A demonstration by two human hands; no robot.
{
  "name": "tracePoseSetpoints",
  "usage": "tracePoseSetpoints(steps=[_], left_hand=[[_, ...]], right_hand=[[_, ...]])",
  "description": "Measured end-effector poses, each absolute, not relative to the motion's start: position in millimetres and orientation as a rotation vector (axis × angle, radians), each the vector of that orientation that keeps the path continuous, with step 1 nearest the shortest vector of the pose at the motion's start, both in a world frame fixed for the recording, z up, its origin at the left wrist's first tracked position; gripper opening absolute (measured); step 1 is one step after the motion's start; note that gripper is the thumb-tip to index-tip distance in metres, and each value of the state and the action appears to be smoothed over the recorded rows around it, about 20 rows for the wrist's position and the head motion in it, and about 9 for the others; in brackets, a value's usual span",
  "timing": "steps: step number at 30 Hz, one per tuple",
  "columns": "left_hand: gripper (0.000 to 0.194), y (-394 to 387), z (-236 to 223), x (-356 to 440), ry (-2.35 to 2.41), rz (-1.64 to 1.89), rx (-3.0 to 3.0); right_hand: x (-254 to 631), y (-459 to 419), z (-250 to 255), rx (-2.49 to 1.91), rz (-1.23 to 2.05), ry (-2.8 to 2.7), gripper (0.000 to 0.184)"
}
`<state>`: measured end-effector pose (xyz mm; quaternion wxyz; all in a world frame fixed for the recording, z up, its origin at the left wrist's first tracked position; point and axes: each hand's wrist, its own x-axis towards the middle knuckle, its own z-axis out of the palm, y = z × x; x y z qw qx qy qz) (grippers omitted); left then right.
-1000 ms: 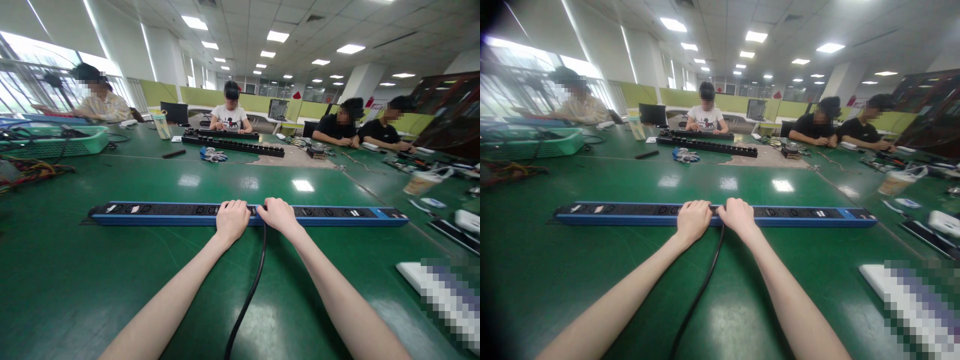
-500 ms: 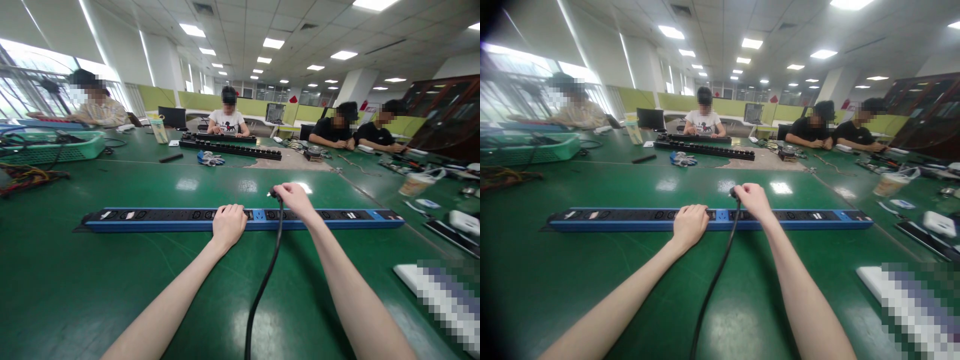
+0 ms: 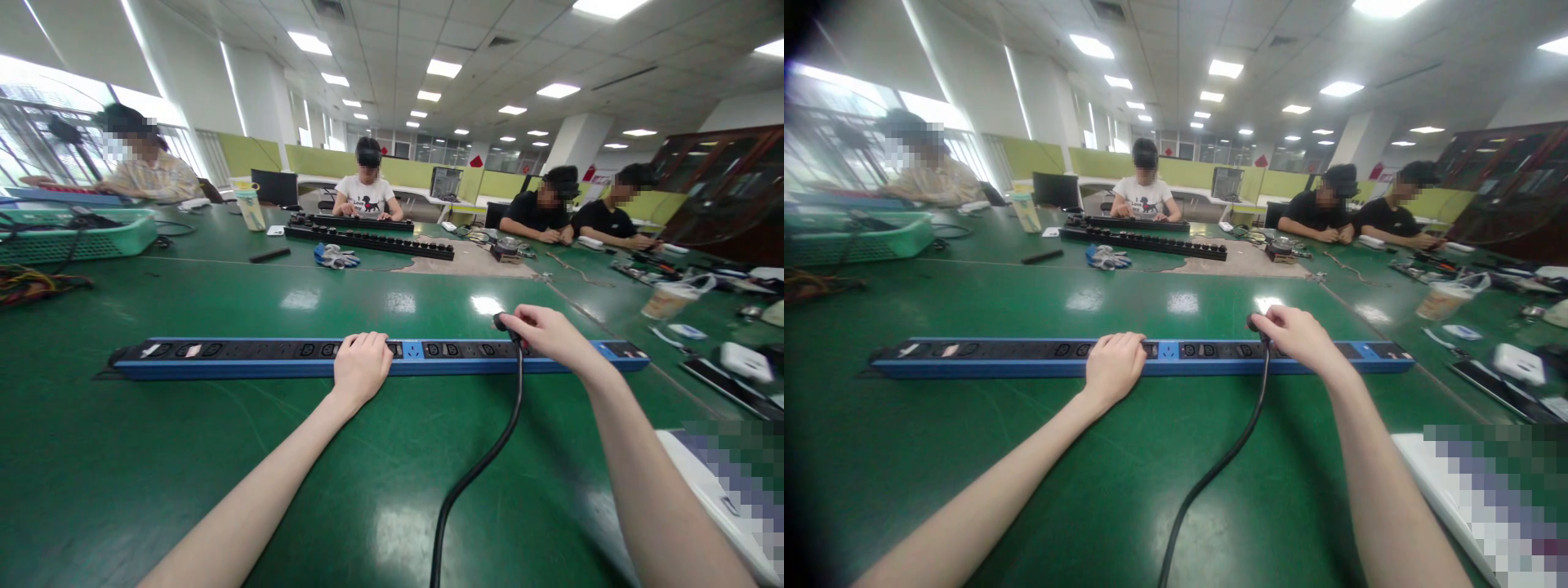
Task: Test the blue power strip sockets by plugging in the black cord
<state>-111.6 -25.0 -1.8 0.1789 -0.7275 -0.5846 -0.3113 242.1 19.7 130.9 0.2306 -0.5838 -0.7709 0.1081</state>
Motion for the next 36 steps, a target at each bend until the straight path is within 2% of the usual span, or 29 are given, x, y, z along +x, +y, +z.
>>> tracePoseSetpoints(steps=[4,8,17,28,36], left_hand=[[0.03,-23,-3,-111,-1.644,-0.871,-2.055],[0.031,-22,-4,-111,-1.634,-0.861,-2.062],[0.031,-21,-5,-111,-1.617,-0.867,-2.066],[0.031,-22,-5,-111,-1.624,-0.889,-2.064],[0.031,-23,-5,-111,-1.632,-0.879,-2.063]], right_hand=[[237,33,110,-1.718,0.155,-2.311,0.05],[223,38,96,-1.76,0.151,-2.379,0.048],[201,36,84,-1.872,0.079,-2.324,0.046],[204,41,75,-1.765,0.193,-2.442,0.047],[193,36,71,-1.905,0.166,-2.391,0.044]])
